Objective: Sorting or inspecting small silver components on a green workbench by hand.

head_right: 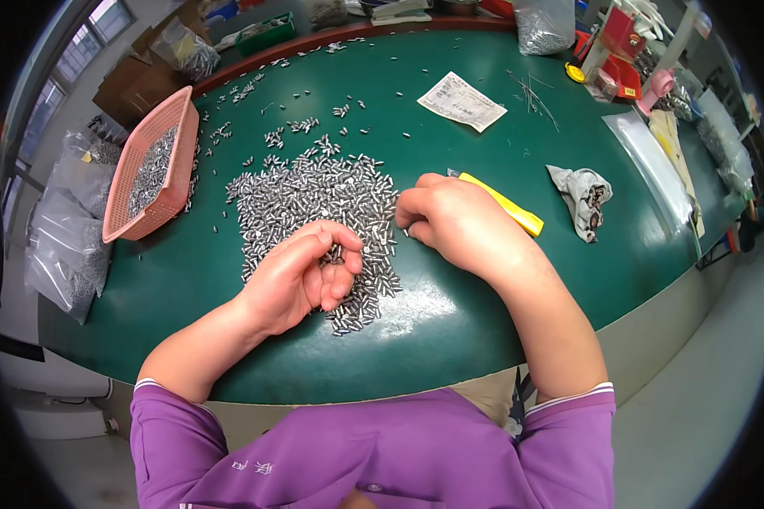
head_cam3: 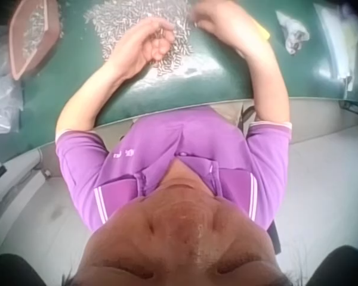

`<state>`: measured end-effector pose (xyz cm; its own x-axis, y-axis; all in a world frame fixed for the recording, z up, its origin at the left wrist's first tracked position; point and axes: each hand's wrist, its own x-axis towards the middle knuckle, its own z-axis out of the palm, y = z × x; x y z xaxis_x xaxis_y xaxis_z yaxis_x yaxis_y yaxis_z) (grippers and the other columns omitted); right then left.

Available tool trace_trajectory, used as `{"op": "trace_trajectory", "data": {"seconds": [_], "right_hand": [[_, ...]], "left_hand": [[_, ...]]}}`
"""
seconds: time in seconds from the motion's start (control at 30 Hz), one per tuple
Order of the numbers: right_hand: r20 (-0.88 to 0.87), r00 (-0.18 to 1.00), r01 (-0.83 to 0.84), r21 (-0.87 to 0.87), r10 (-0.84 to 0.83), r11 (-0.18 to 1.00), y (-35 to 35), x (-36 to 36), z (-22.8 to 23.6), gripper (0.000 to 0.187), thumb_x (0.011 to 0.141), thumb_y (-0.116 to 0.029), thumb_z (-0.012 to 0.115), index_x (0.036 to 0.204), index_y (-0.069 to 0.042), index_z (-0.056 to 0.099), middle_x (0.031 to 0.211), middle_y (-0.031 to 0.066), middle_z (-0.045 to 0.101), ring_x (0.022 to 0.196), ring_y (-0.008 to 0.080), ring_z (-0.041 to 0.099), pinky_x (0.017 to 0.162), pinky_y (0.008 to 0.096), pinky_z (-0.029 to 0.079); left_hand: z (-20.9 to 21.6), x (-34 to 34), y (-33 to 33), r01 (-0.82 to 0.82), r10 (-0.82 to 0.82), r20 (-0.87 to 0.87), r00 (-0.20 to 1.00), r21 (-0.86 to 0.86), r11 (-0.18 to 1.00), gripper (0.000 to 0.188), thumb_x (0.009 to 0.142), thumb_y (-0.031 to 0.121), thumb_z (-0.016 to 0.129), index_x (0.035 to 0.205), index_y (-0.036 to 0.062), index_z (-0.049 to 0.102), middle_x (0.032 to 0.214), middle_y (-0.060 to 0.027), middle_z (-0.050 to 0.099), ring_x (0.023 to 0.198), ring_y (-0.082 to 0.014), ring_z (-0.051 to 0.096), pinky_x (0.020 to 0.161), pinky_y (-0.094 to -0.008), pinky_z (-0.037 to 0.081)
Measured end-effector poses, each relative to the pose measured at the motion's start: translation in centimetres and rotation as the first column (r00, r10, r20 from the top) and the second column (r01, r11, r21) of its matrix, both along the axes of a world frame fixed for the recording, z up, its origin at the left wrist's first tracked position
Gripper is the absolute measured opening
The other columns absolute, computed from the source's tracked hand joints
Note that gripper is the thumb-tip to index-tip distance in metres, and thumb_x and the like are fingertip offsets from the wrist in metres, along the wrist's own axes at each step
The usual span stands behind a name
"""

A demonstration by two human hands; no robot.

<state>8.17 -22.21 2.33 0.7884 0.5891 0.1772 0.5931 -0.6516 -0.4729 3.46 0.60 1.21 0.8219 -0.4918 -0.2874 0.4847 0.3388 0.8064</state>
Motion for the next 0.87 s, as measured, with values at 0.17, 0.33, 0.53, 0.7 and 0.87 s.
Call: {"op": "trace_trajectory", "data": {"seconds": [0.17, 0.33, 0.53, 0.7, 0.87], "right_hand": [[-0.01, 1.0, -0.007, -0.041, 0.006, 0.999, -0.1, 0.0, -0.2, 0.012, 0.074, -0.006, 0.066, 0.086, -0.006, 0.063, 0.083, 0.0105, 0.061, 0.079, 0.0299, 0.062, 0.073, 0.0384, 0.049], [-0.08, 0.996, -0.038, 0.007, 0.038, 0.999, 0.4, -0.6, 0.6, 0.012, 0.075, -0.005, 0.067, 0.086, -0.005, 0.062, 0.084, 0.01, 0.059, 0.08, 0.0284, 0.06, 0.072, 0.0372, 0.048], [0.06, 0.998, -0.03, -0.027, 0.031, 0.999, 0.4, -0.4, -0.6, 0.012, 0.074, -0.006, 0.068, 0.085, -0.005, 0.062, 0.083, 0.0099, 0.059, 0.079, 0.0271, 0.06, 0.071, 0.0365, 0.048], [-0.102, 0.988, -0.09, 0.235, 0.116, 0.968, 1.7, -1.0, 1.4, 0.01, 0.079, -0.007, 0.068, 0.088, -0.005, 0.064, 0.084, 0.0065, 0.06, 0.079, 0.0211, 0.059, 0.069, 0.0324, 0.048], [-0.244, 0.923, -0.161, 0.456, 0.297, 0.875, 2.3, -1.2, 1.1, 0.012, 0.083, -0.008, 0.068, 0.095, -0.007, 0.068, 0.088, 0.0034, 0.062, 0.084, 0.0194, 0.058, 0.073, 0.0296, 0.048]], "left_hand": [[-0.4, 0.1, 0.0, 0.05, -0.05, 0.006, 0.999, 0.014, 0.999, 0.022, 0.101, 0.02, 0.041, 0.105, 0.0015, 0.052, 0.091, -0.0085, 0.057, 0.064, -0.0117, 0.053, 0.052, -0.0231, 0.045], [-0.6, 0.1, 0.1, 0.048, -0.048, -0.009, 0.999, -0.017, 0.999, 0.019, 0.1, 0.018, 0.043, 0.102, 0.0019, 0.053, 0.09, -0.0078, 0.057, 0.064, -0.0109, 0.053, 0.05, -0.0224, 0.045], [-0.7, 0.1, 0.0, 0.06, -0.06, -0.01, 0.998, -0.03, 0.998, 0.017, 0.1, 0.017, 0.044, 0.102, 0.0024, 0.053, 0.089, -0.0072, 0.057, 0.063, -0.0102, 0.053, 0.049, -0.0218, 0.044], [-0.5, 0.1, 0.3, 0.104, -0.104, -0.008, 0.995, -0.001, 0.995, 0.019, 0.096, 0.014, 0.052, 0.112, 0.0042, 0.048, 0.092, -0.0054, 0.057, 0.067, -0.0085, 0.056, 0.055, -0.0218, 0.048], [-0.4, 0.1, 0.5, 0.174, -0.176, 0.009, 0.984, 0.107, 0.979, 0.029, 0.094, 0.014, 0.058, 0.118, 0.0086, 0.044, 0.091, -0.0069, 0.059, 0.065, -0.0081, 0.057, 0.056, -0.0211, 0.047]]}}
